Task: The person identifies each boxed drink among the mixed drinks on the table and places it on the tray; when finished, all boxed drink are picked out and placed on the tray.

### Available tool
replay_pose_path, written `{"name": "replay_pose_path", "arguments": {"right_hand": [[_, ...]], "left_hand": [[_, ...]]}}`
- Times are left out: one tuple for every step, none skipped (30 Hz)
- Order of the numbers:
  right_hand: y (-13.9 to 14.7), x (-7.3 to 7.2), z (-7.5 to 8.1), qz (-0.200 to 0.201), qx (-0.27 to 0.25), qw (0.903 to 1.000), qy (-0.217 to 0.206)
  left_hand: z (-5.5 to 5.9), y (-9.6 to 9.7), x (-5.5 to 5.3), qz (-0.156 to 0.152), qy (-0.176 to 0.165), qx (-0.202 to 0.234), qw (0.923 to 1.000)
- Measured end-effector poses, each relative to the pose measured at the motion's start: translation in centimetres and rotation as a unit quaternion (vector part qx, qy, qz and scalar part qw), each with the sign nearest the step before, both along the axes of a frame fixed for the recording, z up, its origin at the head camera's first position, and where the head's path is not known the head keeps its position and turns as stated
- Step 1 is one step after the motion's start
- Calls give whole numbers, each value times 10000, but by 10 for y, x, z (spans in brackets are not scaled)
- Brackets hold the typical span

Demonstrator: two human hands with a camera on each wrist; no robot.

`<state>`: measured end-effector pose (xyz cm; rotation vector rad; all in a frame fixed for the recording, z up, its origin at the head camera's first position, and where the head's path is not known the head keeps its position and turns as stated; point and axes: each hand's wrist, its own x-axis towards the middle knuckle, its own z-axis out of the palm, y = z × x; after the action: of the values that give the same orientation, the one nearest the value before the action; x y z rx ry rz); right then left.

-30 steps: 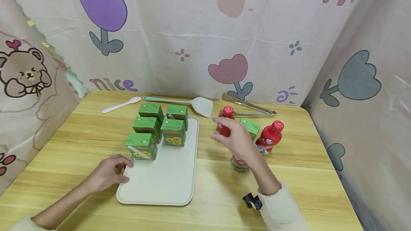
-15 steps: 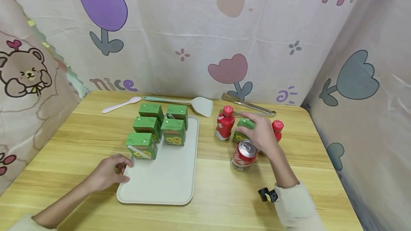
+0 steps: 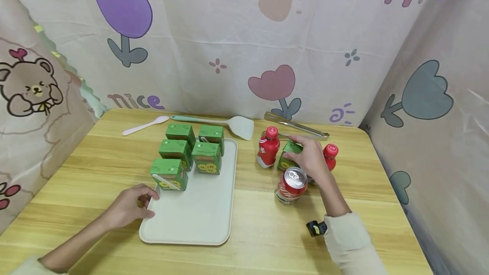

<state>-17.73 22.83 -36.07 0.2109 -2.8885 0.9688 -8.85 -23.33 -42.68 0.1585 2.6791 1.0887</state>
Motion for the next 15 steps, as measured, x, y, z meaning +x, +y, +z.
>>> {"name": "replay_pose_path", "arguments": {"right_hand": [[-1,0,0,-34,27,10000,-4],[-1,-1,0,-61,46,10000,-14],[-2,-1,0,-73,73,9999,-41],[-3,-2,0,-89,111,9999,-64],[-3,-2,0,-106,137,9998,-118],[-4,-3,0,-103,163,9996,-190],[-4,-3,1,-109,213,9994,-256],[-4,-4,1,-114,262,9991,-326],[-4,-5,1,-117,302,9987,-395],[-4,-5,2,-122,329,9983,-456],[-4,-6,2,-118,346,9980,-511],[-4,-6,2,-119,361,9978,-544],[-4,-7,2,-115,363,9977,-565],[-4,-7,2,-115,344,9976,-582],[-4,-7,1,-114,327,9977,-583]], "left_hand": [[0,0,0,-7,5,7,10000],[0,0,0,-13,8,16,10000],[0,0,0,-22,13,19,10000],[0,0,0,-29,13,21,10000],[0,0,0,-34,15,23,10000],[0,0,0,-37,20,19,10000],[1,0,0,-40,26,16,10000],[1,0,0,-38,31,13,10000],[1,0,0,-36,36,7,10000],[1,0,0,-37,35,3,10000],[1,0,0,-35,38,-2,10000],[1,0,0,-34,37,-5,10000],[1,0,0,-35,36,-7,10000],[1,0,0,-37,35,-8,10000],[1,0,0,-42,36,-8,10000]]}}
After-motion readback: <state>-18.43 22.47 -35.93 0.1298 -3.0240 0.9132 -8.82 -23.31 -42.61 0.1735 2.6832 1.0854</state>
